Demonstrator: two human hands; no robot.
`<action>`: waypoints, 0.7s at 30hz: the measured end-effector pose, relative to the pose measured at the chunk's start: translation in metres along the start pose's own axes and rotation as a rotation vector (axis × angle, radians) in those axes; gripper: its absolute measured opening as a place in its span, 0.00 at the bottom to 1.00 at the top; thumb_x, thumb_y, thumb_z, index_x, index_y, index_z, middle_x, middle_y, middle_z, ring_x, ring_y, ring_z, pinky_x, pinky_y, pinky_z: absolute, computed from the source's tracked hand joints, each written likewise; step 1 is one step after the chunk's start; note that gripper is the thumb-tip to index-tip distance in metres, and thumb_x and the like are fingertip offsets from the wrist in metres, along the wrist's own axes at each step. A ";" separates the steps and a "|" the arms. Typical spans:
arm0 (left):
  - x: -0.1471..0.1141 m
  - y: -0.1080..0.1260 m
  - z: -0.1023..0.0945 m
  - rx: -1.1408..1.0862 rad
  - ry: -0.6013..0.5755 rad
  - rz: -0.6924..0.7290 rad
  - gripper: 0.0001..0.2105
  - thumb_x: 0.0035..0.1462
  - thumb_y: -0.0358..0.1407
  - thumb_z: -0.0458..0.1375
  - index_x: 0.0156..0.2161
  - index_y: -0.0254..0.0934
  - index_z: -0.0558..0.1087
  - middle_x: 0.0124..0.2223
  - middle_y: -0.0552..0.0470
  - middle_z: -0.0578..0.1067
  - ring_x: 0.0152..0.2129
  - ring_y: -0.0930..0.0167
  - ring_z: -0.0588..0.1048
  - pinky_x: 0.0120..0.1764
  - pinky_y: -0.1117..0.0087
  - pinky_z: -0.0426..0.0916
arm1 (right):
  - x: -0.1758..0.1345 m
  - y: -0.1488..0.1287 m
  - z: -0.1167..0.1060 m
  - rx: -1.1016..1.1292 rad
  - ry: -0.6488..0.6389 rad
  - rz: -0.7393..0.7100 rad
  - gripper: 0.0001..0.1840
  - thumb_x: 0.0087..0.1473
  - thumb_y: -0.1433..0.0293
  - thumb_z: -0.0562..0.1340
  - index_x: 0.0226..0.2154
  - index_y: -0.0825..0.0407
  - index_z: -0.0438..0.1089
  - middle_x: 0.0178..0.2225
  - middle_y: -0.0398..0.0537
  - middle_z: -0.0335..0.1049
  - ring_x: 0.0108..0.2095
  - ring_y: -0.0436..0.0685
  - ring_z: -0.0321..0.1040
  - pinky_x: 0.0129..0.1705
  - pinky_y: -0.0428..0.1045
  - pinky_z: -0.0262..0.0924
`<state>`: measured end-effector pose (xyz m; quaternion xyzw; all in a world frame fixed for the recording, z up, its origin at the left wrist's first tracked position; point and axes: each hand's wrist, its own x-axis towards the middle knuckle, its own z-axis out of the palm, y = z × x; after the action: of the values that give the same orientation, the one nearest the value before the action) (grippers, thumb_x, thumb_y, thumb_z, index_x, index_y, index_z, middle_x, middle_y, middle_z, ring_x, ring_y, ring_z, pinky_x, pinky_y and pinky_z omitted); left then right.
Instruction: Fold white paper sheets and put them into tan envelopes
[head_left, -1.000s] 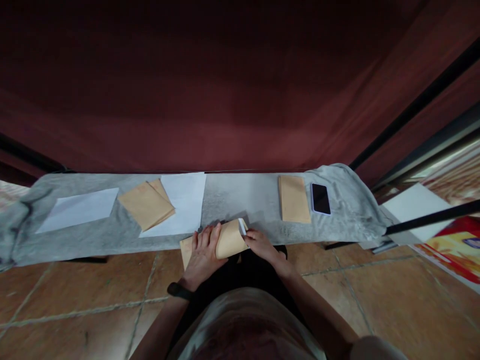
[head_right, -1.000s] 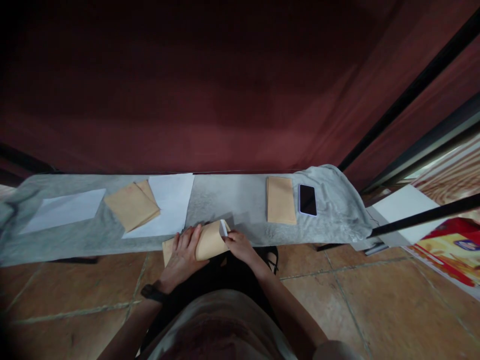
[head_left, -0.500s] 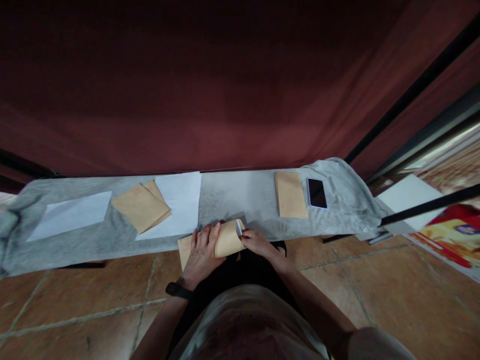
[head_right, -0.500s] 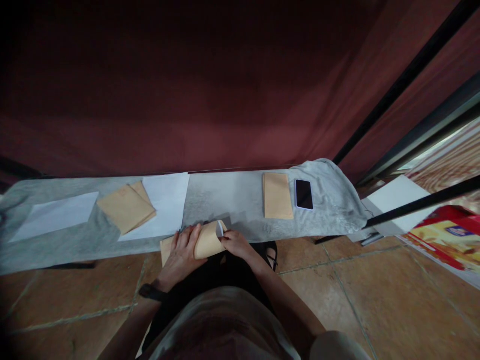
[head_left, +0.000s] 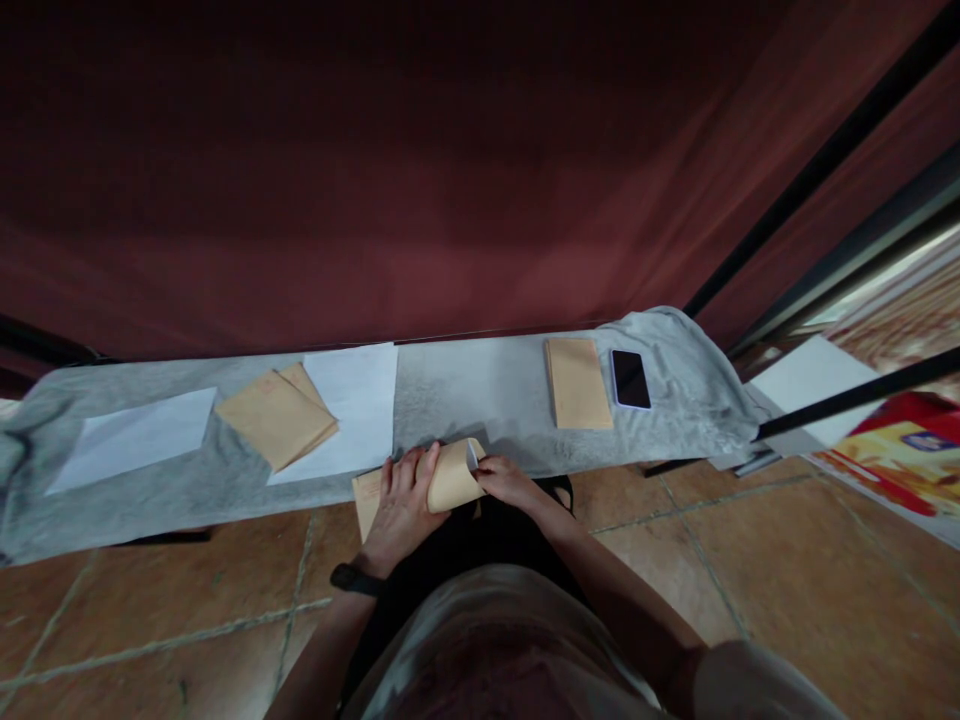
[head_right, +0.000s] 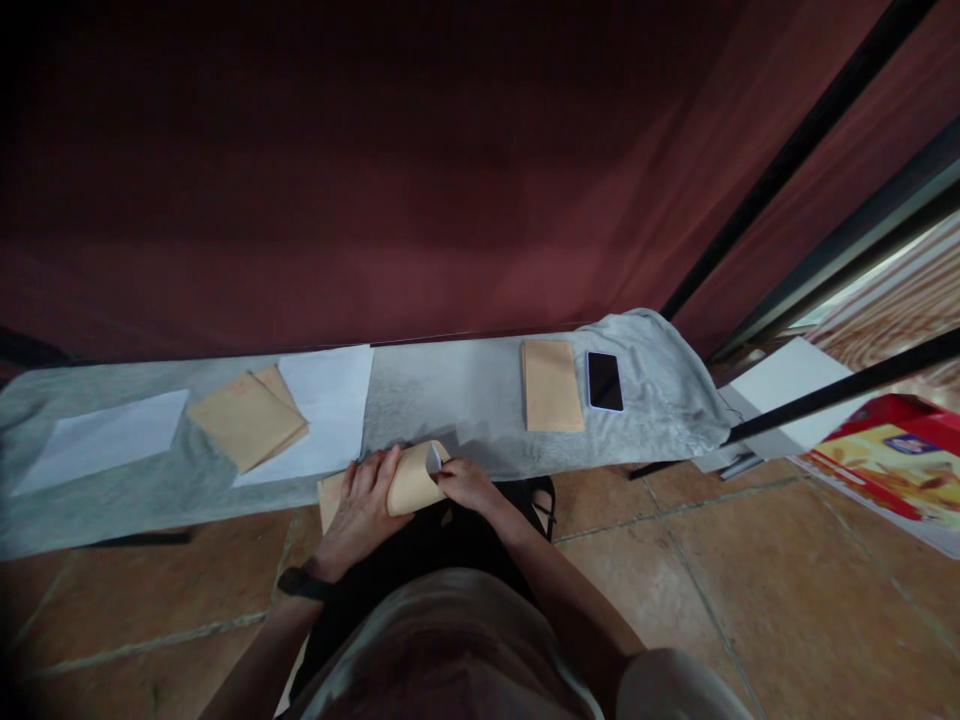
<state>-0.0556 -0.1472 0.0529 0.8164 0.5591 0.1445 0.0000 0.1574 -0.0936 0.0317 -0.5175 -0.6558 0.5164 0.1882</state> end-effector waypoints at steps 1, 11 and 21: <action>0.000 0.000 -0.001 -0.001 -0.001 0.001 0.49 0.48 0.35 0.64 0.72 0.34 0.45 0.62 0.33 0.67 0.61 0.50 0.65 0.65 0.44 0.51 | -0.001 0.000 0.001 0.002 0.024 -0.001 0.11 0.53 0.74 0.61 0.26 0.53 0.78 0.26 0.42 0.74 0.28 0.51 0.68 0.30 0.43 0.55; 0.014 -0.002 -0.004 0.034 0.006 0.032 0.45 0.52 0.37 0.62 0.71 0.35 0.47 0.63 0.33 0.65 0.62 0.50 0.63 0.65 0.42 0.49 | -0.010 0.000 0.006 0.019 0.376 0.009 0.05 0.52 0.74 0.64 0.30 0.49 0.75 0.32 0.43 0.77 0.33 0.54 0.72 0.37 0.46 0.62; 0.027 -0.003 -0.014 0.034 -0.003 0.100 0.43 0.54 0.36 0.62 0.72 0.34 0.49 0.65 0.31 0.64 0.65 0.50 0.60 0.67 0.41 0.46 | -0.009 -0.001 0.002 0.299 0.470 0.052 0.28 0.46 0.69 0.65 0.53 0.50 0.68 0.31 0.40 0.75 0.32 0.55 0.73 0.37 0.48 0.66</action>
<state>-0.0524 -0.1238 0.0719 0.8434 0.5200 0.1334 -0.0202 0.1589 -0.1026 0.0349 -0.6061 -0.4971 0.4782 0.3961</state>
